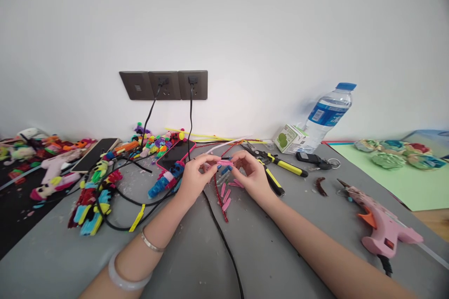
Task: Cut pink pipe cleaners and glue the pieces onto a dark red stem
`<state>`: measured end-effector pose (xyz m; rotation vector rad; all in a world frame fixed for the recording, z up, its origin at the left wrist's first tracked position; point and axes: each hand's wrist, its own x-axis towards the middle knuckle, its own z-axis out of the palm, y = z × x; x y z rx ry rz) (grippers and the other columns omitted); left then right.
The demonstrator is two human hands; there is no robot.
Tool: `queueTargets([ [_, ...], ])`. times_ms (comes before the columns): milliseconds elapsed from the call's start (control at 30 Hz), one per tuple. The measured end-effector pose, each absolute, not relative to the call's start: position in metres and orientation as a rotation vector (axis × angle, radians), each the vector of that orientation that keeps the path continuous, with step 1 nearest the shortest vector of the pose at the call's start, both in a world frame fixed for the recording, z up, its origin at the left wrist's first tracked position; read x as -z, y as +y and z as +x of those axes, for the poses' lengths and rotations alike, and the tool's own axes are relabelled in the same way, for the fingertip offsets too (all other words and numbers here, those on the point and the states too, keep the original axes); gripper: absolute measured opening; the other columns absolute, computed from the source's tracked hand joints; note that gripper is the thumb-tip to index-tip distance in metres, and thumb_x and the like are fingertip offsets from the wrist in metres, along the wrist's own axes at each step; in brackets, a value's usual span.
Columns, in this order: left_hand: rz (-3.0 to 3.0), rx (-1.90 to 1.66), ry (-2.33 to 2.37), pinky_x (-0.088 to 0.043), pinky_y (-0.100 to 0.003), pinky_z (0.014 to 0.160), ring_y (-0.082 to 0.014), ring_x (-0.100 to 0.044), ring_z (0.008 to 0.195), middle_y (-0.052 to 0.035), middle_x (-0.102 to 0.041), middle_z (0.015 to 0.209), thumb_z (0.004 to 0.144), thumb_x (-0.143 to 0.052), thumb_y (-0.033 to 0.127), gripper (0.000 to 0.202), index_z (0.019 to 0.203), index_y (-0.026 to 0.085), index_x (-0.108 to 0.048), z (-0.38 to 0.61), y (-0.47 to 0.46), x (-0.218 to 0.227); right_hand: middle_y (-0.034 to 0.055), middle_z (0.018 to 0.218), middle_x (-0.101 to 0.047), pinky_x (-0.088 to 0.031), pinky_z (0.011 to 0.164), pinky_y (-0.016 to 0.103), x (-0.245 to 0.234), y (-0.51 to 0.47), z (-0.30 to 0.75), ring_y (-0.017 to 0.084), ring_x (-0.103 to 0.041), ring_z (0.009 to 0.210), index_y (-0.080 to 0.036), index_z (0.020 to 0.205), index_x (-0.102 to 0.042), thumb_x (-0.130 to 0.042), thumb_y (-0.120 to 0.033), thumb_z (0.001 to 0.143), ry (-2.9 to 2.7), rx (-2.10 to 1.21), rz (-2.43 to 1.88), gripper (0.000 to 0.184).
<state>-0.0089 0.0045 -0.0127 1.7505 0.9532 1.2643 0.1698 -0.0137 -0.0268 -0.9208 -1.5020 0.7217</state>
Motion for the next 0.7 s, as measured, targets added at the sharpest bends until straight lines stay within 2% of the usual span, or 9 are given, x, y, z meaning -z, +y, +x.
queueTargets([
  [300,1.781,-1.208,0.895,-0.047,-0.021,0.055,-0.0148,-0.064,0.078,-0.006,-0.07,0.096,0.083,-0.06,0.019,0.015,0.094,0.019,-0.07,-0.009,0.0057,0.0159,0.0023,0.087,-0.058,-0.044,0.067,0.031,0.0263,-0.0142,0.171,0.016,-0.054,0.074,-0.024,0.092,-0.058,-0.063,-0.026,0.085,-1.513,-0.733,-0.916,0.009],
  [433,1.751,-1.249,0.899,-0.047,-0.021,0.055,-0.0141,-0.061,0.077,-0.0059,-0.066,0.094,0.083,-0.061,0.02,0.013,0.092,0.017,-0.069,-0.0093,0.0067,0.0164,0.0025,0.091,-0.058,-0.045,0.068,0.031,0.0299,-0.012,0.1707,0.016,-0.054,0.073,-0.024,0.099,-0.055,-0.066,-0.027,0.083,-1.452,-0.76,-0.922,0.02],
  [700,1.693,-1.3,0.936,-0.045,-0.02,0.053,-0.0136,-0.059,0.075,-0.0054,-0.064,0.092,0.082,-0.062,0.021,0.013,0.093,0.017,-0.067,-0.0098,0.0068,0.0139,0.0022,0.084,-0.06,-0.044,0.065,0.031,0.0324,-0.0106,0.173,0.017,-0.054,0.072,-0.023,0.087,-0.058,-0.065,-0.037,0.085,-1.455,-0.735,-1.03,0.016],
])
